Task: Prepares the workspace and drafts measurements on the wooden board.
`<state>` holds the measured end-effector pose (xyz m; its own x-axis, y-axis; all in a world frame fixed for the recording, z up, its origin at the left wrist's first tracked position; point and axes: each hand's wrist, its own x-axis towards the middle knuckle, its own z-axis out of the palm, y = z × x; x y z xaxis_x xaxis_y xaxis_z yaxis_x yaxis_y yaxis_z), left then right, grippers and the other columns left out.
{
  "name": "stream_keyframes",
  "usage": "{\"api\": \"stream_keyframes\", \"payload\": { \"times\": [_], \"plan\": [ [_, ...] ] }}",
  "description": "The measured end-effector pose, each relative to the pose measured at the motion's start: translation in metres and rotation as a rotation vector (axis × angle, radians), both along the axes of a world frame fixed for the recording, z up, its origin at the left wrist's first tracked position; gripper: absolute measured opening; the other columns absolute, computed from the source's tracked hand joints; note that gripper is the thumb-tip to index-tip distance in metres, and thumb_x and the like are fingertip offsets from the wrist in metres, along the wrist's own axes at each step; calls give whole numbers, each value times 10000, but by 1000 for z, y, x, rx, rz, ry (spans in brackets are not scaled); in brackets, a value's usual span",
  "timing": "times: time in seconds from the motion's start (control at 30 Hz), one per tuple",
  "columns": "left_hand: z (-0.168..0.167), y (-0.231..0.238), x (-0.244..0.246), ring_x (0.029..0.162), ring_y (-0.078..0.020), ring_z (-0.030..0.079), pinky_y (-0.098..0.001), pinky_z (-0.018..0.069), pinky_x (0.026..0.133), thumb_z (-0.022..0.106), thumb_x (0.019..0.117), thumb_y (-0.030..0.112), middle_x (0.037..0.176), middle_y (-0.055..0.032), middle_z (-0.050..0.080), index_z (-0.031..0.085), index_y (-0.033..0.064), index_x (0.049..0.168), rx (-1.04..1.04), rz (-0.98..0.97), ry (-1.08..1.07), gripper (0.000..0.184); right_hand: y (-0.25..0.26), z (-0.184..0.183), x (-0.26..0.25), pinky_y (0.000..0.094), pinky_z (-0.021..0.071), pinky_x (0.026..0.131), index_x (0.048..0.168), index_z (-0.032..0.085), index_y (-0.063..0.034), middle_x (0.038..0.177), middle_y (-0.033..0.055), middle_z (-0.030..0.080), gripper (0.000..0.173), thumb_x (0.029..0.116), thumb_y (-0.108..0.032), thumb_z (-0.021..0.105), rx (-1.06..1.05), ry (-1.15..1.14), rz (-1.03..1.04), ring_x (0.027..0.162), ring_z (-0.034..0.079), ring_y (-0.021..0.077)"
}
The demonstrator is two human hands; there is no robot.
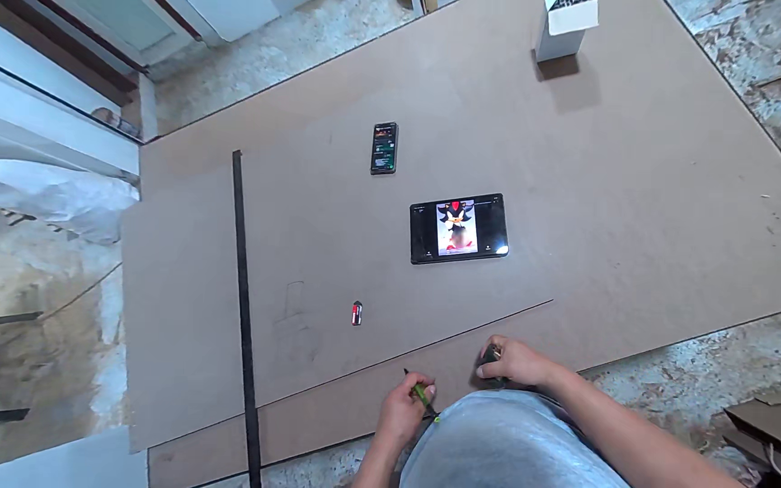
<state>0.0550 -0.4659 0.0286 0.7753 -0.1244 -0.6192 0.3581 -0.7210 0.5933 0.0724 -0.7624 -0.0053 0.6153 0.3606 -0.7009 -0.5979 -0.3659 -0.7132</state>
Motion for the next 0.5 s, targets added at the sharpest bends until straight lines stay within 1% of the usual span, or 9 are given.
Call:
{"api": "stream_keyframes", "payload": {
  "times": [0.07,0.1,0.17,0.2,0.23,0.3,0.37,0.43,0.5],
  "plan": [
    [4,-19,13,971,-65,716,-321,605,889,685,977,318,1093,52,760,737,186,1161,-105,-20,-32,233,4,10,7,430,575,766,1059,679,-125,871,48,698,516,839,-582,776,-10,-57,96,803,683,170],
    [7,-28,19,1019,-78,715,-328,602,926,687,978,298,1130,37,757,726,168,1190,-164,-35,-40,252,6,14,10,421,566,747,1009,687,-119,839,43,688,527,845,-615,758,7,-85,126,777,672,163],
    [12,-45,31,1097,-95,703,-345,582,998,674,987,268,1188,13,745,699,141,1259,-268,-100,-50,301,8,21,16,405,559,730,960,697,-120,805,29,679,566,855,-676,715,35,-129,171,755,662,146],
    [13,-52,37,1097,-93,701,-345,578,1004,667,989,269,1174,13,747,699,140,1269,-308,-137,-58,309,10,24,19,398,556,722,940,701,-123,791,23,673,587,858,-704,691,41,-145,187,745,657,139],
    [14,-58,43,1065,-87,699,-343,575,985,660,988,271,1134,20,747,705,143,1259,-339,-172,-63,303,10,27,24,395,545,709,920,696,-120,776,22,659,601,867,-718,669,44,-155,204,734,644,137],
    [15,-65,55,999,-71,691,-336,575,939,650,977,238,1062,41,742,733,162,1199,-369,-215,-67,249,9,29,33,389,521,664,867,674,-115,731,21,623,607,883,-722,644,32,-165,227,691,617,139],
    [13,-65,65,976,-59,695,-322,587,918,697,949,211,1046,54,748,760,160,1126,-394,-240,-85,194,7,29,42,392,514,658,862,678,-119,719,17,614,591,902,-707,631,29,-156,241,681,606,141],
    [12,-64,74,973,-50,698,-312,590,915,728,941,220,1051,54,752,766,154,1097,-388,-280,-94,174,6,28,50,399,508,679,894,685,-112,740,21,615,556,924,-666,637,47,-145,256,695,598,144],
    [11,-65,84,959,-49,697,-316,586,911,716,953,214,1030,49,749,751,154,1097,-346,-330,-63,160,7,21,58,405,504,687,894,668,-109,749,23,614,546,924,-654,647,64,-133,267,705,596,147]
  ]
}}
